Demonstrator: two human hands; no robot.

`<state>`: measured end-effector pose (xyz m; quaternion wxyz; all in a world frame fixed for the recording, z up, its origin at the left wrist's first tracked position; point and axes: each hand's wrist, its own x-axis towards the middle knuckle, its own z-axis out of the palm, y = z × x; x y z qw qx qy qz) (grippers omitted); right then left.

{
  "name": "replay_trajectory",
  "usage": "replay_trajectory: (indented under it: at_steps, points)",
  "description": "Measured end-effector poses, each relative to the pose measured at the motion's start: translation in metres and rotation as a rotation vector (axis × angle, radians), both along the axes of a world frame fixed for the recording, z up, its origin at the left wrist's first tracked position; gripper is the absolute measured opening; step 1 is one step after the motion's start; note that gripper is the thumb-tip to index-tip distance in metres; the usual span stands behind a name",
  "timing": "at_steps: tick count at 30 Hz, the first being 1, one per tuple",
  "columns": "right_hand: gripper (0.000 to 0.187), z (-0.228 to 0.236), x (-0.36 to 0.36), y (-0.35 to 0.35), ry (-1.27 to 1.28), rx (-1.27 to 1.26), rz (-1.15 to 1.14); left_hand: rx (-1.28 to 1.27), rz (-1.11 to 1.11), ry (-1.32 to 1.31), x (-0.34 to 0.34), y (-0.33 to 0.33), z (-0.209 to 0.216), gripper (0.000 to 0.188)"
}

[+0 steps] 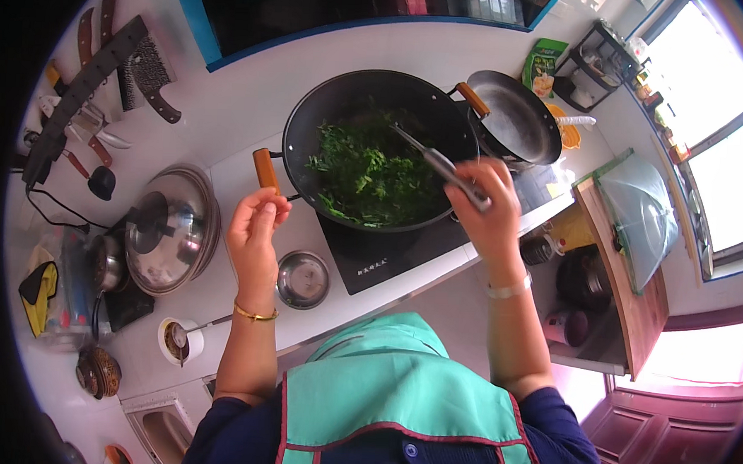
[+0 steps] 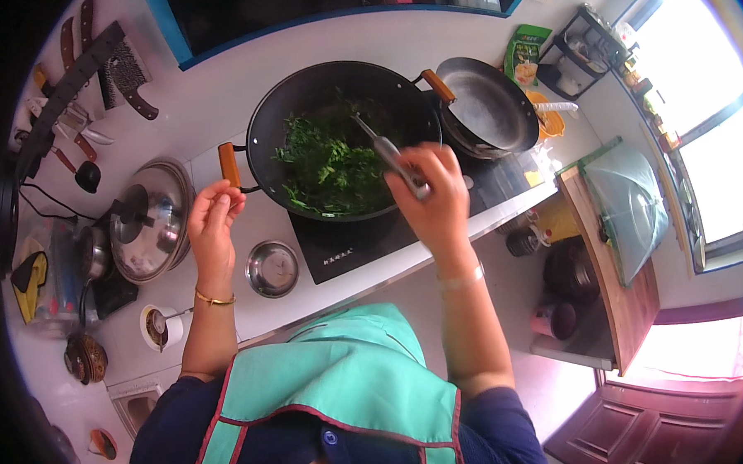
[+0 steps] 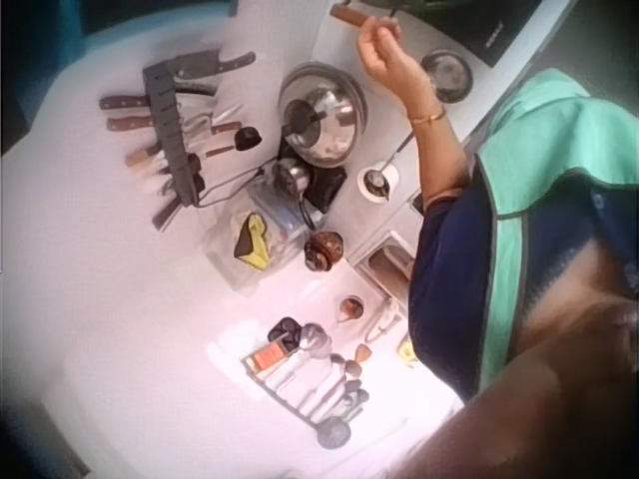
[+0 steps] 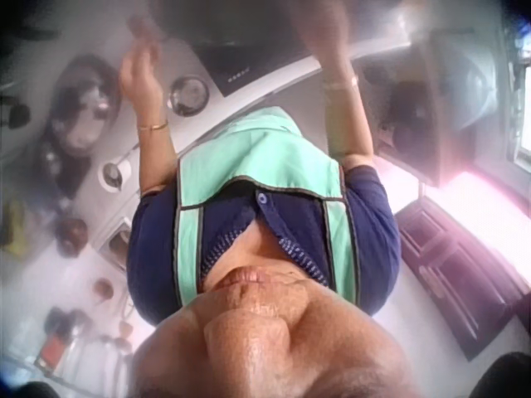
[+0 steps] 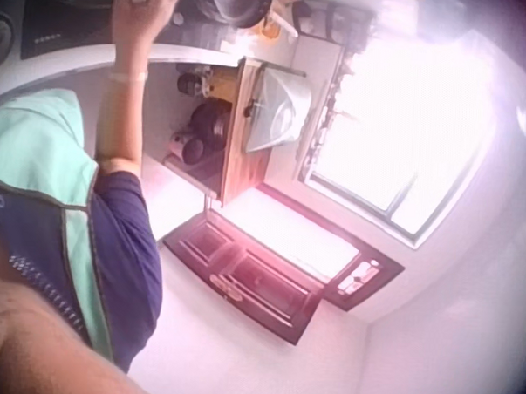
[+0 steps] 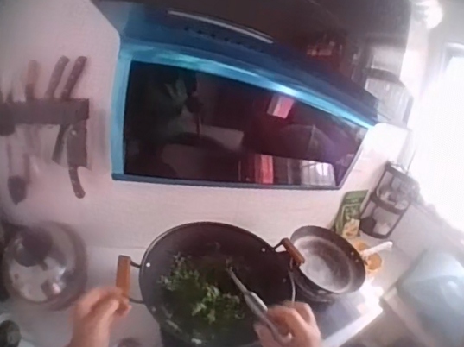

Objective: The person mixes a sauce in a small bowl with a spoon, washes a colander in a sink, and sautés green leafy vegetables in a wok using a spatula while adding seasoning from a bowl.

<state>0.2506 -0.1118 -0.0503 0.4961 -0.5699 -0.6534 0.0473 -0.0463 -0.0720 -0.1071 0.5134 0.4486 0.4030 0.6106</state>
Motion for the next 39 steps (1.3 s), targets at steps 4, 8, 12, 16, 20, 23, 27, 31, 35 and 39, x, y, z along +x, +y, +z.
replay_trajectory:
  at_steps: [4,8,12,16,20,23,27,31,35,39]
  points:
    - [0.011,0.014,0.002,0.037,0.084,-0.023,0.151,0.068,-0.067,0.088,0.025,0.005,0.005,0.019]
    - [0.014,0.079,0.0,-0.018,0.044,-0.139,0.257,0.182,-0.042,0.48,0.035,0.018,0.008,0.018]
    - [0.019,0.064,0.033,-0.036,0.057,-0.196,0.377,0.262,-0.098,0.454,0.063,0.03,0.024,0.018]
    - [0.019,0.024,0.028,0.016,0.141,-0.119,0.299,0.224,-0.047,0.349,0.07,0.039,0.029,0.018]
    - [0.019,0.027,0.024,0.054,0.275,-0.116,0.354,0.282,0.097,0.387,0.039,0.042,0.026,0.017]
    - [0.017,0.024,0.019,0.043,0.186,-0.165,0.486,0.19,0.201,0.295,0.029,0.04,0.023,0.016]
    - [0.021,0.054,0.048,-0.008,0.132,-0.106,0.604,0.122,0.233,0.345,0.016,0.023,0.007,0.017]
    - [0.022,0.02,0.03,0.023,0.112,-0.103,0.489,0.132,0.146,0.264,0.035,0.028,0.013,0.017]
    - [0.02,0.02,0.029,0.049,0.321,-0.124,0.297,0.19,0.149,0.324,0.026,0.026,0.02,0.017]
    - [0.021,-0.012,0.007,0.044,0.35,-0.207,0.417,0.191,0.121,0.243,0.024,0.025,0.013,0.016]
